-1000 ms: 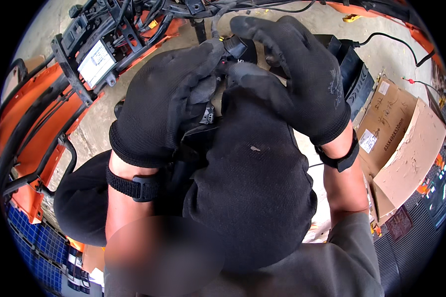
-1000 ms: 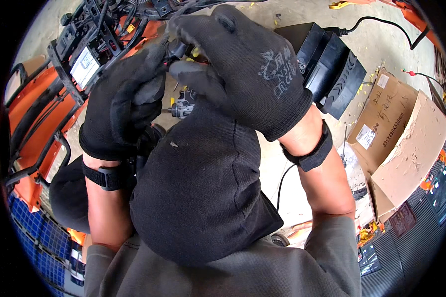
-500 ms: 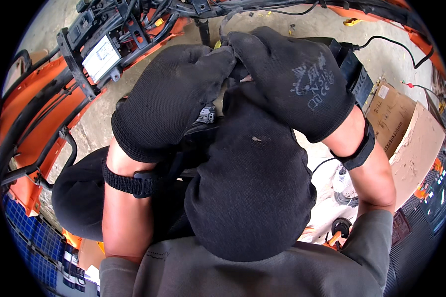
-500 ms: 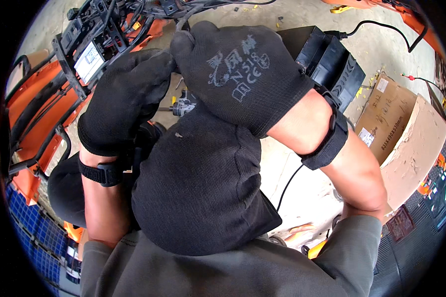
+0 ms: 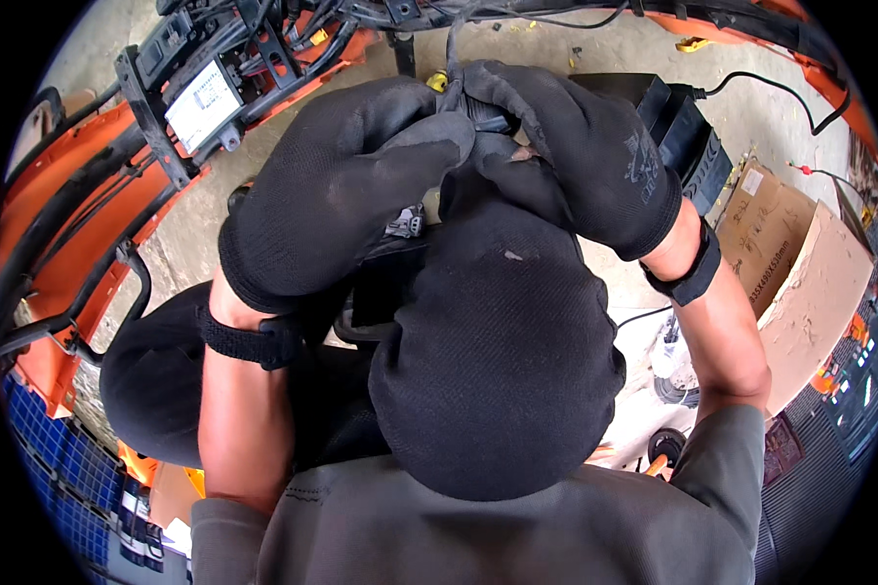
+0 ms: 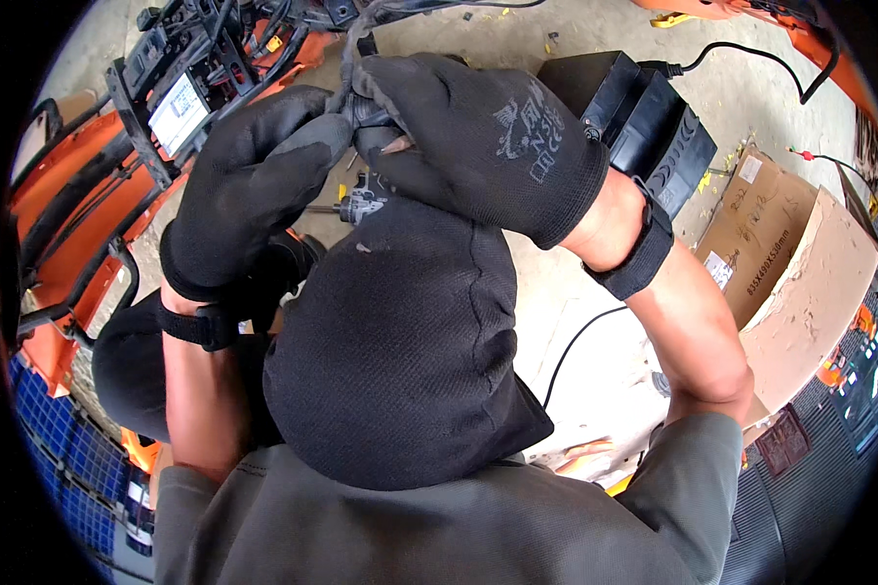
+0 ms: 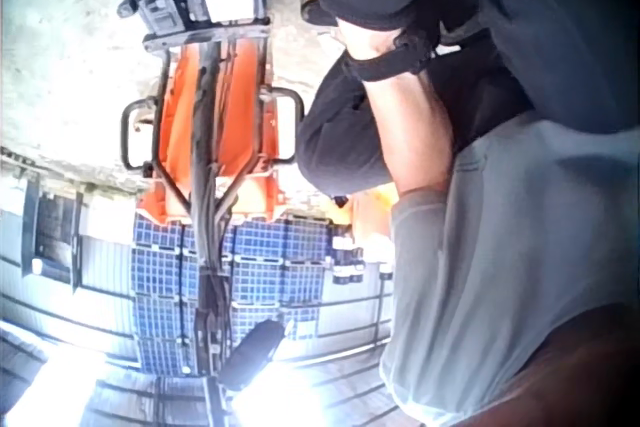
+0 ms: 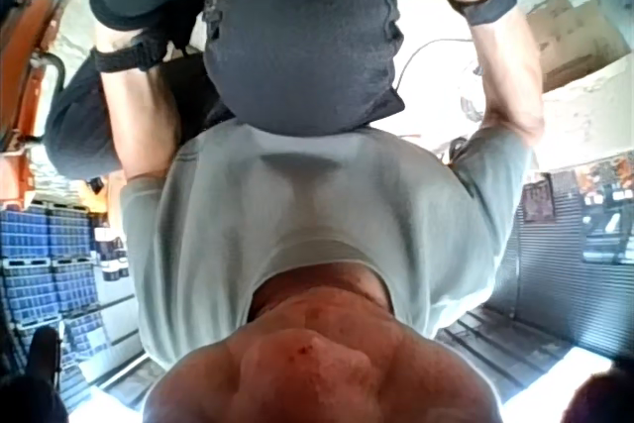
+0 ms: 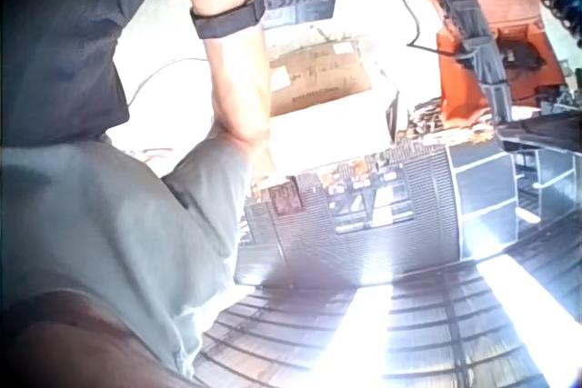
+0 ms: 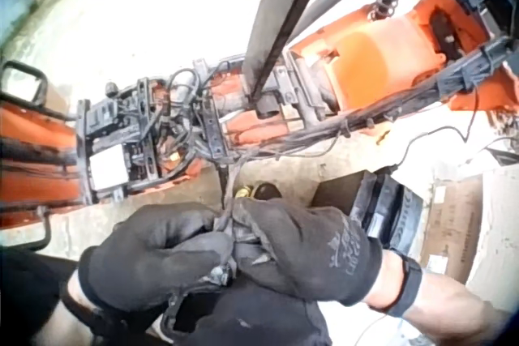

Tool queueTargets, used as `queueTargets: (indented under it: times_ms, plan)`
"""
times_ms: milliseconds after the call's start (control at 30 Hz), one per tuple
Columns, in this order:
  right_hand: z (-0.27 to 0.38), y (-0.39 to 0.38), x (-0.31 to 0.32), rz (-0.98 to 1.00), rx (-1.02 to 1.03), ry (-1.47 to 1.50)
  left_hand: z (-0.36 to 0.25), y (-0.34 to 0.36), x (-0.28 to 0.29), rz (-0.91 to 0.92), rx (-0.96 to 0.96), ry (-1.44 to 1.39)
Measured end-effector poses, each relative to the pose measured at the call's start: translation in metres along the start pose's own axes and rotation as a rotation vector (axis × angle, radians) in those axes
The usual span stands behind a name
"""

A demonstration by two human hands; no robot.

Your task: The person connects wires and electrical components on a motorcycle, handling wire ends and connectors with gloved hands.

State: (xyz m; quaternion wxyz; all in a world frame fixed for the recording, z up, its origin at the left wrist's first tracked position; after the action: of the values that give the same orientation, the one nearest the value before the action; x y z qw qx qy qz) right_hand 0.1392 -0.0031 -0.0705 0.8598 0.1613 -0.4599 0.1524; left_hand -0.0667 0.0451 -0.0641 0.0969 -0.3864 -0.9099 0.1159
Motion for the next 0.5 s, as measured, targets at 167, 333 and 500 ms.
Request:
queueTargets:
  times_ms: [167,333,500]
  plan:
    - [-0.002,-0.006,0.016,0.0,-0.441,0.308,0.019,0.003,0.003,-0.168,-0.321,0.479]
    - [0.007,-0.025,0.011,-0.068,-0.463,0.322,0.025,0.016,-0.011,-0.226,-0.55,0.713]
    - [0.013,-0.025,-0.004,-0.215,-0.474,0.382,0.025,0.019,-0.017,-0.187,-0.506,0.714]
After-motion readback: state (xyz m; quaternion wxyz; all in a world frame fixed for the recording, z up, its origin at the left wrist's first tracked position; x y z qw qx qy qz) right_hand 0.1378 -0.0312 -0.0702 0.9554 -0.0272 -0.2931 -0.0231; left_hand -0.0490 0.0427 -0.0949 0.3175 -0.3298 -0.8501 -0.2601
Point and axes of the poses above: each hand's wrist, its own y-axis towards the middle knuckle, its own x-axis out of the back of the hand, z = x × y, the point moved 1 cm from there along y, towards the middle knuckle
